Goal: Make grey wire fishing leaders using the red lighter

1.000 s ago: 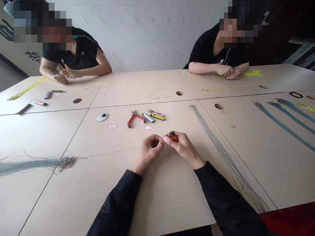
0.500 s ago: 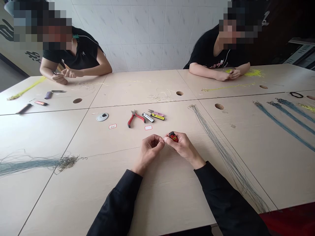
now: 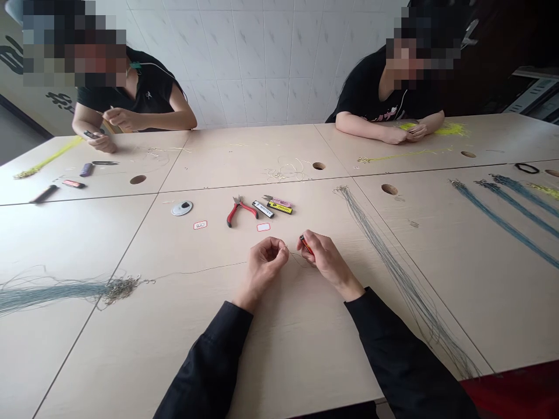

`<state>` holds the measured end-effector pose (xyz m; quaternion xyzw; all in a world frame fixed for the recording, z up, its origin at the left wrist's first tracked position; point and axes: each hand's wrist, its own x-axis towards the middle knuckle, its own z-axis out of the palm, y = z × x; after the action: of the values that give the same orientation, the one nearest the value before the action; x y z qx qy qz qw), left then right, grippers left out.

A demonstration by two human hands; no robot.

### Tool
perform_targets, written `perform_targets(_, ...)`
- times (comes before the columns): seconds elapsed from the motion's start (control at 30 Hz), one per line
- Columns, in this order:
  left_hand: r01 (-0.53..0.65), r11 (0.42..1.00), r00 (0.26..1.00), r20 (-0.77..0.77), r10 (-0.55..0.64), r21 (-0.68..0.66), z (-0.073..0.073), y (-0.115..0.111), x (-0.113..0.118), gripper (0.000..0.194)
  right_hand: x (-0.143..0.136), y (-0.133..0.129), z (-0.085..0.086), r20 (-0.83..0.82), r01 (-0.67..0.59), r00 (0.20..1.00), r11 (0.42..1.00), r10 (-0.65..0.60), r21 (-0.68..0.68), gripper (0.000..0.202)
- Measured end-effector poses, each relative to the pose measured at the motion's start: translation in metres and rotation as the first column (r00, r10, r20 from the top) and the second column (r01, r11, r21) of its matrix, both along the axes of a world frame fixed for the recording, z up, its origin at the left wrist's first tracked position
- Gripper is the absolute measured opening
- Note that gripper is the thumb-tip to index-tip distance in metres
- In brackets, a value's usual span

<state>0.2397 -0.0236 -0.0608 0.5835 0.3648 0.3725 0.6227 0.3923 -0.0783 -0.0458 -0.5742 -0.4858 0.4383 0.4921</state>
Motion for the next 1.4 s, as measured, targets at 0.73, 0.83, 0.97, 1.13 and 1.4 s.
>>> perform_targets(0.73, -0.020, 0.999, 0.999, 0.050, 0.022, -0.030, 0.009, 0.000, 0.000, 0.022, -0.003, 0.001, 0.004, 0.015, -0.062, 0.998, 0.998, 0.062, 0.014, 0.034)
perform_targets(0.83, -0.015, 0.999, 0.999, 0.046, 0.017, -0.034, 0.010, -0.001, 0.000, 0.022, -0.002, 0.001, 0.003, 0.002, -0.058, 0.998, 0.998, 0.058, 0.010, 0.034)
perform_targets(0.97, -0.015, 0.999, 0.999, 0.038, 0.016, -0.042, 0.010, -0.001, 0.001, 0.022, -0.002, 0.001, 0.002, 0.009, -0.055, 0.998, 0.998, 0.055, -0.005, 0.032)
perform_targets(1.13, 0.005, 0.998, 1.000, 0.029, -0.003, -0.055, 0.010, 0.000, 0.000, 0.021, -0.001, 0.001, 0.002, 0.020, -0.048, 0.999, 0.999, 0.048, 0.001, 0.031)
perform_targets(1.4, -0.005, 0.998, 0.999, 0.035, 0.007, -0.058, 0.010, 0.000, 0.000, 0.020, -0.002, 0.001, 0.001, 0.026, -0.060, 0.998, 0.998, 0.060, 0.003, 0.029)
